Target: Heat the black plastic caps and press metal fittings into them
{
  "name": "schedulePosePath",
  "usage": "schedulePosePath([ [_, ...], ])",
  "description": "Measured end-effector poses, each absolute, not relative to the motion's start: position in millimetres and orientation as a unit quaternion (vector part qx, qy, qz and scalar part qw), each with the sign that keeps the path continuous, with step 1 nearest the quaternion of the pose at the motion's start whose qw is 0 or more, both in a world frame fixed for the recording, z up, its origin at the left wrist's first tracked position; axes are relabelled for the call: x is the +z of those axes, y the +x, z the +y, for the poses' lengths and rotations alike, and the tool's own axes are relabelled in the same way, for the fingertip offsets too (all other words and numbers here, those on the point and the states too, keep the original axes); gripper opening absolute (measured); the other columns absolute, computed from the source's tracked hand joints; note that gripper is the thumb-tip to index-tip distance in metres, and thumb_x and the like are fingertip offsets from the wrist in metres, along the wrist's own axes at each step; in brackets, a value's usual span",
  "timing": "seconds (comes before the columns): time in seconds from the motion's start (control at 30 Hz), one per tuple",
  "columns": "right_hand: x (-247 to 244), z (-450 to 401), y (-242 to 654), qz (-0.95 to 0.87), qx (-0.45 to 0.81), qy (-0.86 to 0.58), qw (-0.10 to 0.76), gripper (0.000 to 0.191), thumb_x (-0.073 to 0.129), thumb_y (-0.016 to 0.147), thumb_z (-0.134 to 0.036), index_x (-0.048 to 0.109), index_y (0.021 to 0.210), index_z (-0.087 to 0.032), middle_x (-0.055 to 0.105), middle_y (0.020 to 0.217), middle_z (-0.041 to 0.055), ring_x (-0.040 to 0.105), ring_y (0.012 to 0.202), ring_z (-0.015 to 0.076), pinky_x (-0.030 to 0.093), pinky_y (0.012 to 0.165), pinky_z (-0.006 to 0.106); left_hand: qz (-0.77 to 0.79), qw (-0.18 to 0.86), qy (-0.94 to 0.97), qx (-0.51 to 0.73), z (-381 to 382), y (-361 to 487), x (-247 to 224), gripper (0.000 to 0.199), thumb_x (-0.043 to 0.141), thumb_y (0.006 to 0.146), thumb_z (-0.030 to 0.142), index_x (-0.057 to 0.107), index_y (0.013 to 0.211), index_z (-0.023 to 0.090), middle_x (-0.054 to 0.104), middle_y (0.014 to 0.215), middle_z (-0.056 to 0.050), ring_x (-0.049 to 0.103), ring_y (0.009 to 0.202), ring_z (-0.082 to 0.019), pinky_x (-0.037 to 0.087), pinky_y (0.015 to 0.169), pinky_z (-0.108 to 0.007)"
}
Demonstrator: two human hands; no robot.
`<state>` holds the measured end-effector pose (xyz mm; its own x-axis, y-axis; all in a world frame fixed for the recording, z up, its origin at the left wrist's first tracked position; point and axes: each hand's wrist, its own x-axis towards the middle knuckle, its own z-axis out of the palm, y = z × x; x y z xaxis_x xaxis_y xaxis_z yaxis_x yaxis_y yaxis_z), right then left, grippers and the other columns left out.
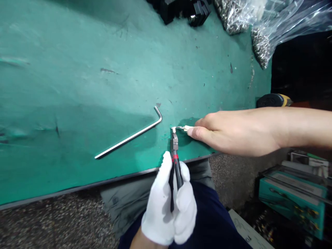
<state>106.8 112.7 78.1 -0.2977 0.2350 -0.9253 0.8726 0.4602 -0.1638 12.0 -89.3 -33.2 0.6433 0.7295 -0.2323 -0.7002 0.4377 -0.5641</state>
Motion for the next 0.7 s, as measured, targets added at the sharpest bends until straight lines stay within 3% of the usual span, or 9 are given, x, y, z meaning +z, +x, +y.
schedulePosePath([
  [0.43, 74, 114, 103, 0.693, -0.386, 0.379, 0.477, 0.051, 0.026, 0.106, -0.038, 0.060, 0.075, -0.017, 0.061, 0.072, 0.0059, 0.052, 0.059, 0.0173, 0.040, 0.059, 0.031, -0.011, 0.847, -0.327, 0.418, -87, 9, -29, 0.057, 0.026, 0.106, 0.051, 0.070, 0.094, 0.017, 0.065, 0.053, 0.000, 0.062, 0.039, -0.010, 0.054, 0.042, -0.017],
  [0.7, 68, 118, 118, 0.580, -0.463, 0.505, 0.440, 0.055, 0.030, 0.102, -0.059, 0.067, 0.091, -0.019, 0.071, 0.092, 0.0085, 0.063, 0.072, 0.0206, 0.050, 0.061, 0.030, -0.002, 0.854, -0.321, 0.410, -87, 8, -29, 0.058, 0.024, 0.106, 0.052, 0.070, 0.095, 0.018, 0.058, 0.051, 0.002, 0.049, 0.032, -0.006, 0.052, 0.038, -0.019],
])
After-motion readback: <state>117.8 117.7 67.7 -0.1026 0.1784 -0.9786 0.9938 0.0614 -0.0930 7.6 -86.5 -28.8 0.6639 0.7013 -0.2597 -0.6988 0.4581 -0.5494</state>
